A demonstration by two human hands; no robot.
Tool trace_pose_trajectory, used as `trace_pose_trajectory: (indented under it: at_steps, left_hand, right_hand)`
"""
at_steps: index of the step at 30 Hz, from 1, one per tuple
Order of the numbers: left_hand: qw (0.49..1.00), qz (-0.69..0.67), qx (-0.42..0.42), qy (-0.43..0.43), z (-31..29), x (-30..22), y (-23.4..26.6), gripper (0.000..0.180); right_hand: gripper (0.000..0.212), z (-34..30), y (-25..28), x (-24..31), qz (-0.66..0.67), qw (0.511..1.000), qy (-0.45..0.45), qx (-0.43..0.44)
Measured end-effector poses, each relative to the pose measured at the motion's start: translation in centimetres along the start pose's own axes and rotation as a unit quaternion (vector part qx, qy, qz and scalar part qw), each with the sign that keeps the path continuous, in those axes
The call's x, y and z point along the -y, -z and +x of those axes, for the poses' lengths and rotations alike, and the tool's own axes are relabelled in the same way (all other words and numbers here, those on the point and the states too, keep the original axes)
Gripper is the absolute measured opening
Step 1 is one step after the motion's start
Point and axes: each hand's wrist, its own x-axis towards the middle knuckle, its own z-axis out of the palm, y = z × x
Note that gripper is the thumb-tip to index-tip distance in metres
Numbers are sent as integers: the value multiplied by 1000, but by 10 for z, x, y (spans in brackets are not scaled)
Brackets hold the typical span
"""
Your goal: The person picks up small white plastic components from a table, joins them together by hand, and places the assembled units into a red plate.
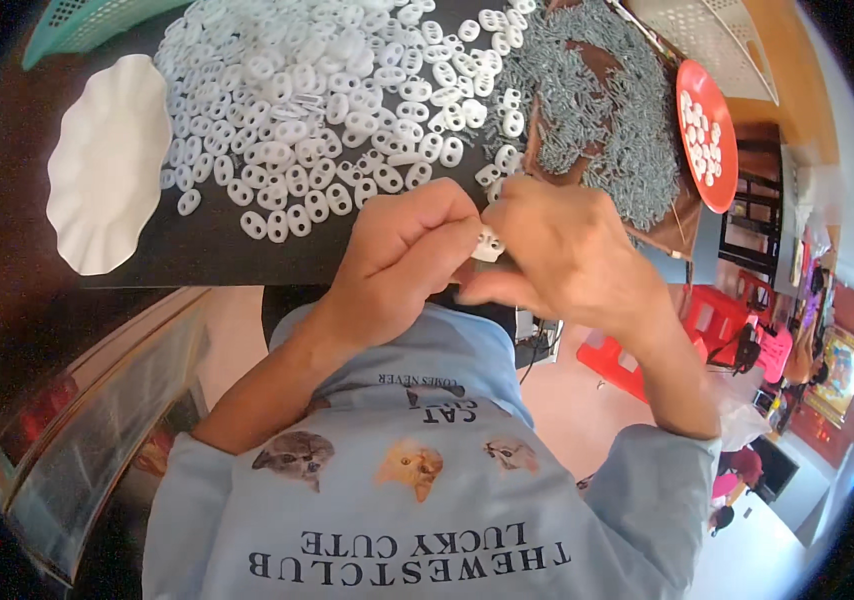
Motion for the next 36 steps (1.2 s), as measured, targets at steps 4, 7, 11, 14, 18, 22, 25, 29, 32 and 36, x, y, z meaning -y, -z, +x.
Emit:
trace_pose_trajectory:
  at_steps: [4, 7, 11, 14, 18, 22, 25, 29, 32, 36]
  left_hand:
    - [999, 32, 12, 2, -1, -1, 2, 20]
    - [999, 39, 13, -7, -1, -1, 1, 20]
    - [998, 66, 4, -12, 1, -4, -3, 19]
    - [992, 124, -23, -23, 1, -1, -3, 17]
    - [995, 78, 11, -64, 3, 3, -3, 13]
    - [993, 93, 11, -68, 3, 6, -5, 14]
    - [993, 99, 18, -66, 2, 6, 1, 14]
    - [990, 117, 26, -69, 1, 7, 1, 14]
    - [991, 119, 29, -60, 1, 2, 1, 15]
    - [991, 110, 23, -69, 2, 9, 4, 15]
  right_hand:
    - [30, -18, 3, -2, 188, 970, -153, 5]
    - [26, -15, 6, 0, 241, 953, -184, 8]
    - [18, -10, 1, 4, 244, 953, -177, -10]
    - [13, -18, 12, -5, 239, 948, -203, -52]
    - [24, -58, 63, -46, 120, 849, -476, -197]
    - [31, -119, 80, -130, 0, 849, -481, -219]
    - [33, -125, 83, -154, 14, 830, -519, -204]
    - [34, -125, 90, -174, -120, 858, -470, -169]
    - [25, -62, 79, -140, -35, 903, -392, -171]
    - [22, 29, 36, -116, -68, 982, -140, -107]
